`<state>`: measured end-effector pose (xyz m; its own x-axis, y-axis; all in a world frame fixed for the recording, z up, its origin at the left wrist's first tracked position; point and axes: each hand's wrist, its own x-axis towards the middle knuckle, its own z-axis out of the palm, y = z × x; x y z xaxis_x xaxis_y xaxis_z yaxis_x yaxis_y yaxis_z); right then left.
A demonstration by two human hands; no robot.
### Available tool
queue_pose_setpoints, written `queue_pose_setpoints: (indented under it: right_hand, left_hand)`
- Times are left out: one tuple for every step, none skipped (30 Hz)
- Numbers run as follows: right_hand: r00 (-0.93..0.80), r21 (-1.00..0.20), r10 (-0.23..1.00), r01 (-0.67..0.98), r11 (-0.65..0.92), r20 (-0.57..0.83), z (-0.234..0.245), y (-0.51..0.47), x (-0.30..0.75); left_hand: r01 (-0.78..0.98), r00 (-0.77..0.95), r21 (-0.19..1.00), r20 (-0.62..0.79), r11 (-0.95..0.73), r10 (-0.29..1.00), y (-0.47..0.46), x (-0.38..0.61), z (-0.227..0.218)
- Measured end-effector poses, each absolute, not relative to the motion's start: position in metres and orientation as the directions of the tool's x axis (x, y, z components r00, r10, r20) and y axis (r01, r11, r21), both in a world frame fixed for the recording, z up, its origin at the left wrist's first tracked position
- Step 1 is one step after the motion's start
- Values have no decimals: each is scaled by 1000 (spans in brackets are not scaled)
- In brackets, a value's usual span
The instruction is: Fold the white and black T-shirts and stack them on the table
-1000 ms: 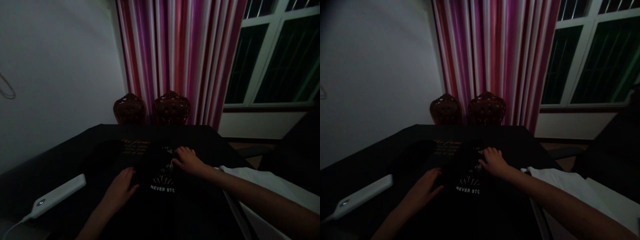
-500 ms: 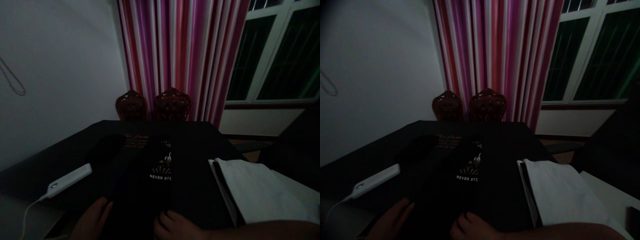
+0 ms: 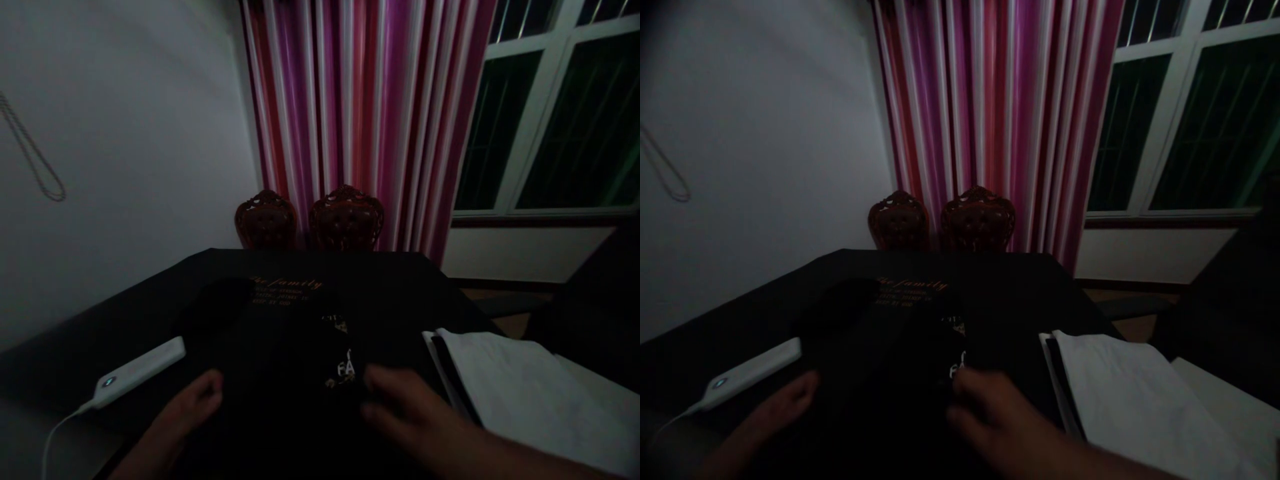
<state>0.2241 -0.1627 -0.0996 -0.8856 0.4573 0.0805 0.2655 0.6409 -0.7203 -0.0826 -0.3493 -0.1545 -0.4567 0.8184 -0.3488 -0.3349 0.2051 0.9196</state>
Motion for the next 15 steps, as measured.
queue_pose_setpoints:
  right_hand:
    - [-841,-756,530,278,593,107,-90,-139,212]
    - [-792,-777,591,273,567,153,-86,-114,199]
    - [-731,-795,659,286,534,179,-86,-88,186]
    - [-667,-819,727,317,478,166,-91,-63,175]
    - [-586,-824,798,378,421,140,-99,-42,167]
    - [-533,-802,839,450,392,110,-109,-27,163]
    - [-511,-755,856,529,388,82,-119,-17,163]
    - [-522,-685,852,602,410,51,-130,-13,166]
    - [-559,-601,829,659,451,10,-141,-15,172]
    - [-603,-519,796,696,496,-49,-151,-22,178]
    - [-635,-447,764,720,531,-116,-160,-32,183]
    - [-647,-385,740,740,552,-183,-167,-44,187]
    - [-650,-332,725,752,569,-230,-172,-58,190]
    - [-656,-288,713,753,592,-249,-175,-71,190]
    - [-668,-254,701,744,618,-250,-176,-83,188]
  left_hand:
    - [-362,-482,919,-328,156,813,-326,-81,-141]
    - [-385,-511,917,-306,104,804,-301,-81,-131]
    - [-429,-516,903,-245,-1,821,-278,-81,-125]
    - [-439,-490,896,-176,-67,854,-258,-82,-123]
    - [-404,-509,907,-115,-119,853,-242,-83,-126]
    - [-324,-538,936,-63,-137,841,-231,-84,-133]
    - [-194,-577,975,-25,-107,816,-226,-86,-144]
    - [-37,-624,999,-3,-25,781,-224,-88,-158]
    - [119,-655,988,2,101,755,-226,-91,-173]
    - [261,-660,935,-8,239,751,-231,-94,-189]
    - [380,-648,851,-34,362,761,-235,-97,-204]
    - [479,-626,754,-66,450,777,-240,-100,-216]
    - [560,-598,661,-95,500,796,-244,-102,-226]
    - [622,-570,586,-117,520,813,-246,-103,-233]
    - [661,-548,538,-129,523,826,-247,-103,-237]
